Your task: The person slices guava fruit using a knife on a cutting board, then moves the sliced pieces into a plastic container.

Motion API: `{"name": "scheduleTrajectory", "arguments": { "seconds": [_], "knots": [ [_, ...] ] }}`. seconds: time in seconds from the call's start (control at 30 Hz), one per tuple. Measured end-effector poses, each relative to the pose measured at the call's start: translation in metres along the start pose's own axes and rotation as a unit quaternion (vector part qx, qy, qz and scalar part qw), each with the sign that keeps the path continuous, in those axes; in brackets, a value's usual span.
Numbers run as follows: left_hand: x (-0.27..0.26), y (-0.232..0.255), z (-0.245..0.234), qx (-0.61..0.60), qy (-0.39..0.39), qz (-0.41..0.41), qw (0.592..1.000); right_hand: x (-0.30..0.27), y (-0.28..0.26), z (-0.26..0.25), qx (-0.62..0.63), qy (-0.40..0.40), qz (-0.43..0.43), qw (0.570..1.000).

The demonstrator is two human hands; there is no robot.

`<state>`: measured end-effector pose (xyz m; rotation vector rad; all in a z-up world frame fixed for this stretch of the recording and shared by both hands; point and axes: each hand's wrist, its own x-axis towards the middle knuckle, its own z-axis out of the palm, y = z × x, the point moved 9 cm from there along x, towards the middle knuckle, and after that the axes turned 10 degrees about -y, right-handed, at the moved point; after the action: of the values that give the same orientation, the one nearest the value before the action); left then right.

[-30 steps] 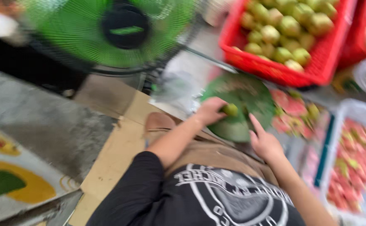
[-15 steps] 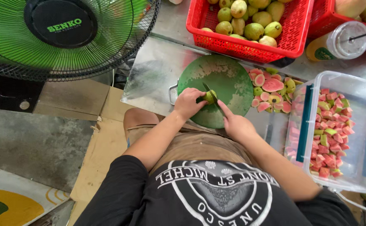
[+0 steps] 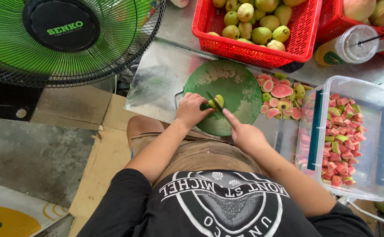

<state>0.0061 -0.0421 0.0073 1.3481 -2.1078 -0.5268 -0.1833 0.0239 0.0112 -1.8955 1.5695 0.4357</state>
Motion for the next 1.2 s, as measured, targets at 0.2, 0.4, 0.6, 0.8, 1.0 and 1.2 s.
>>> {"name": "scheduleTrajectory", "arguments": {
  "seconds": [0.2, 0.4, 0.6, 0.8, 1.0, 1.2],
  "knots": [
    [0.007, 0.001, 0.006, 0.012, -0.024, -0.003, 1.000, 0.021, 0.006, 0.018, 0.024, 0.031, -0.030, 0.999],
    [0.015, 0.003, 0.012, -0.090, -0.110, 0.017, 0.990, 0.001, 0.069, 0.041, 0.434, 0.009, -0.012, 0.901],
    [0.033, 0.003, 0.043, -0.081, -0.216, 0.036, 0.972, 0.025, 0.061, 0.075, 0.595, -0.063, -0.054, 0.800],
    [0.044, 0.028, 0.038, -0.146, -0.202, 0.007, 0.968, 0.008, 0.046, 0.060, 0.595, -0.081, -0.095, 0.794],
    [0.112, 0.165, 0.001, -0.169, -0.180, 0.154, 0.957, -0.069, 0.096, 0.001, 0.675, 0.049, -0.085, 0.731],
    [0.203, 0.197, -0.015, -0.172, -0.177, 0.146, 0.958, -0.202, 0.192, -0.054, 0.596, 0.298, -0.023, 0.745]
  ]
}}
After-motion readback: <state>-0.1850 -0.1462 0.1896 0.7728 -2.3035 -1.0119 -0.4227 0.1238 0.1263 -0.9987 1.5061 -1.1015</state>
